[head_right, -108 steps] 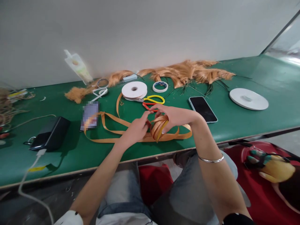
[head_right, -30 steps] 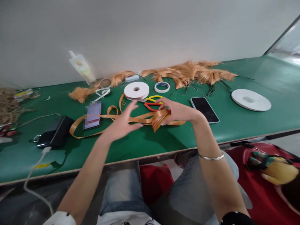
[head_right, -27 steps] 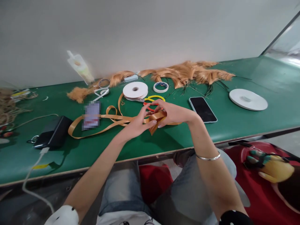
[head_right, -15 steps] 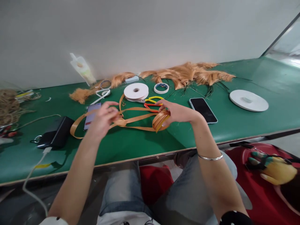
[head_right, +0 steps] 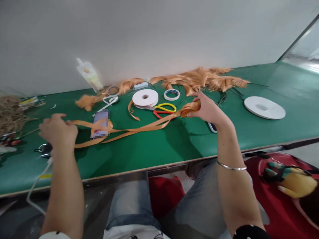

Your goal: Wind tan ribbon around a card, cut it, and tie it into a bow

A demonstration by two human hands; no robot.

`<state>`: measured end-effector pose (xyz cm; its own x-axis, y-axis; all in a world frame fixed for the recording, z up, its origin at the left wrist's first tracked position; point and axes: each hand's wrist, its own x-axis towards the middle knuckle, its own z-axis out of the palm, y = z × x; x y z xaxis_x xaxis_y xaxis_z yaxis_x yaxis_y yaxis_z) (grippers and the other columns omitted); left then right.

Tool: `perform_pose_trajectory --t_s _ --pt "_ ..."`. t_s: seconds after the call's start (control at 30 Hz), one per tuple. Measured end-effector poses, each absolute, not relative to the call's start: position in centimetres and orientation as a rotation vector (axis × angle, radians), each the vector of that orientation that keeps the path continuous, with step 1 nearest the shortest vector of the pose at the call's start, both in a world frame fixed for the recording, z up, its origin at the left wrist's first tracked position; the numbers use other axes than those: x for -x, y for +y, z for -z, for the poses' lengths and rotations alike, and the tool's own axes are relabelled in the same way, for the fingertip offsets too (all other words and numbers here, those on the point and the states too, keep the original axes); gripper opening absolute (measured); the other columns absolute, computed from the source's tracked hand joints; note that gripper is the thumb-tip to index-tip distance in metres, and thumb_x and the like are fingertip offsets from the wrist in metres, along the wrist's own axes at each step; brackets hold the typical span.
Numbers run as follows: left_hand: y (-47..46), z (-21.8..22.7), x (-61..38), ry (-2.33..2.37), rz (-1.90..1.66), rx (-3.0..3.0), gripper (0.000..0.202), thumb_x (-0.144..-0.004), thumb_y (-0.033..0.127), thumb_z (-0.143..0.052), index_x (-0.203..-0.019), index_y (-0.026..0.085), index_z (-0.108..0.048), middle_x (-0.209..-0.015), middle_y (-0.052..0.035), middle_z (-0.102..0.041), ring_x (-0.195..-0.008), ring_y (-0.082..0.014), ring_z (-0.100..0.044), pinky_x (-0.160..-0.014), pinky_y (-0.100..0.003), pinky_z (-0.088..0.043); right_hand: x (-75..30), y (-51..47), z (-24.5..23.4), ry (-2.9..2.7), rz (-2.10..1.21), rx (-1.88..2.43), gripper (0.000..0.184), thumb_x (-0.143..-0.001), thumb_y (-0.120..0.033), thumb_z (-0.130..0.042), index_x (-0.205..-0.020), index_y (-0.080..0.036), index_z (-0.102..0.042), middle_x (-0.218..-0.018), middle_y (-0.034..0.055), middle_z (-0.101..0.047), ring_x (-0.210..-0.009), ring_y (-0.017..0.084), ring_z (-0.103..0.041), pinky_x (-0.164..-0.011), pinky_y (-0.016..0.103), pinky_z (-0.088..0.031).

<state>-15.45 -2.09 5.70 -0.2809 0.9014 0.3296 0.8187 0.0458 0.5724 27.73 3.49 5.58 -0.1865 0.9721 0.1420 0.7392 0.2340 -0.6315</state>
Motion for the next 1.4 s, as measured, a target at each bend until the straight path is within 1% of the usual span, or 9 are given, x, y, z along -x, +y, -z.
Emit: perform_pose_trajectory --t_s 0.07,0.17,0.23,0.33,0.6,0.8,0.97,1.07,1.4 --pt "-1.9 -5.2 12.7 2.190 -1.043 -1.837 0.030 -0.080 0.017 -0.044 -0.109 0.015 -0.052 -0.106 -0.0152 -0.058 -0.099 -0.0297 -0.058 -0.084 -0.052 -0.046 -26.8 3.1 -5.8 -1.989 -0.675 1.476 0.068 -0.061 -0.036 -0.073 -0.121 -0.025 -0.043 -0.115 0.0099 -0.053 -0.087 0.022 -0.058 -0.081 0.040 -0.049" --pt "-2.2 -4.3 6.9 1.951 -0.907 -1.959 0.039 -0.076 0.024 -0.059 -0.114 0.018 -0.054 -0.116 -0.0098 -0.058 -0.081 -0.0180 -0.061 -0.080 -0.038 -0.050 -24.4 2.3 -6.4 -2.042 -0.800 1.342 0.071 -0.060 -0.037 -0.074 -0.122 -0.020 -0.043 -0.117 0.0117 -0.052 -0.088 0.022 -0.060 -0.080 0.037 -0.051" --pt "-2.6 -3.8 2.8 1.600 -0.824 -2.027 0.058 -0.077 0.030 -0.061 -0.131 0.023 -0.040 -0.126 -0.0090 -0.053 -0.068 -0.0114 -0.059 -0.068 -0.029 -0.051 -22.8 1.7 -6.5 -2.057 -0.838 1.275 0.071 -0.060 -0.037 -0.074 -0.122 -0.020 -0.043 -0.117 0.0110 -0.051 -0.091 0.022 -0.060 -0.082 0.038 -0.050" --pt "-3.0 -2.9 -1.6 1.415 -0.874 -2.043 0.074 -0.075 0.028 -0.064 -0.139 0.025 -0.027 -0.126 -0.0116 -0.052 -0.063 -0.0120 -0.056 -0.068 -0.032 -0.050 -21.4 1.3 -6.3 -2.055 -0.887 1.172 0.073 -0.060 -0.037 -0.074 -0.123 -0.020 -0.042 -0.117 0.0108 -0.051 -0.100 0.024 -0.058 -0.088 0.039 -0.048" --pt "-3.8 -2.6 0.6 1.619 -1.048 -2.092 0.043 -0.070 -0.002 -0.043 -0.102 0.020 -0.062 -0.094 -0.0072 -0.062 -0.088 -0.0223 -0.059 -0.081 -0.036 -0.047 -22.4 2.2 -5.4 -1.980 -0.889 1.265 0.071 -0.059 -0.030 -0.075 -0.122 -0.021 -0.043 -0.118 0.0097 -0.052 -0.097 0.024 -0.059 -0.082 0.037 -0.050" --pt "-4.9 -3.7 3.5 1.563 -0.630 -2.108 0.061 -0.068 -0.005 -0.043 -0.121 0.022 -0.055 -0.126 -0.0100 -0.055 -0.118 -0.0282 -0.050 -0.098 -0.046 -0.039 -22.3 1.6 -6.6 -1.847 -1.051 1.112 0.061 -0.062 -0.030 -0.071 -0.117 -0.021 -0.047 -0.114 0.0087 -0.055 -0.105 0.025 -0.056 -0.085 0.037 -0.049" --pt "-3.6 -3.7 0.9 1.363 -1.131 -1.760 0.032 -0.083 0.018 -0.049 -0.114 0.016 -0.056 -0.113 -0.0110 -0.062 -0.102 -0.0207 -0.060 -0.092 -0.037 -0.046 -21.8 1.3 -6.7 -1.846 -1.123 1.035 0.053 -0.064 -0.032 -0.072 -0.112 -0.023 -0.052 -0.111 0.0070 -0.060 -0.098 0.023 -0.060 -0.080 0.034 -0.051" --pt "-3.1 -3.3 -0.9 1.190 -1.177 -1.662 0.038 -0.079 0.029 -0.059 -0.116 0.019 -0.054 -0.119 -0.0103 -0.059 -0.106 -0.0211 -0.058 -0.094 -0.036 -0.045 -21.7 1.4 -6.3 -1.825 -1.113 1.014 0.049 -0.065 -0.033 -0.071 -0.110 -0.023 -0.054 -0.109 0.0061 -0.061 -0.099 0.023 -0.060 -0.081 0.034 -0.051" --pt "-2.8 -3.2 -2.2 1.059 -1.291 -1.310 0.031 -0.071 0.029 -0.068 -0.099 0.016 -0.062 -0.103 -0.0081 -0.067 -0.089 -0.0190 -0.064 -0.078 -0.030 -0.052 -21.3 1.7 -5.9 -1.946 -1.034 0.993 0.041 -0.070 -0.035 -0.068 -0.106 -0.021 -0.055 -0.110 0.0060 -0.061 -0.101 0.024 -0.060 -0.086 0.037 -0.049"
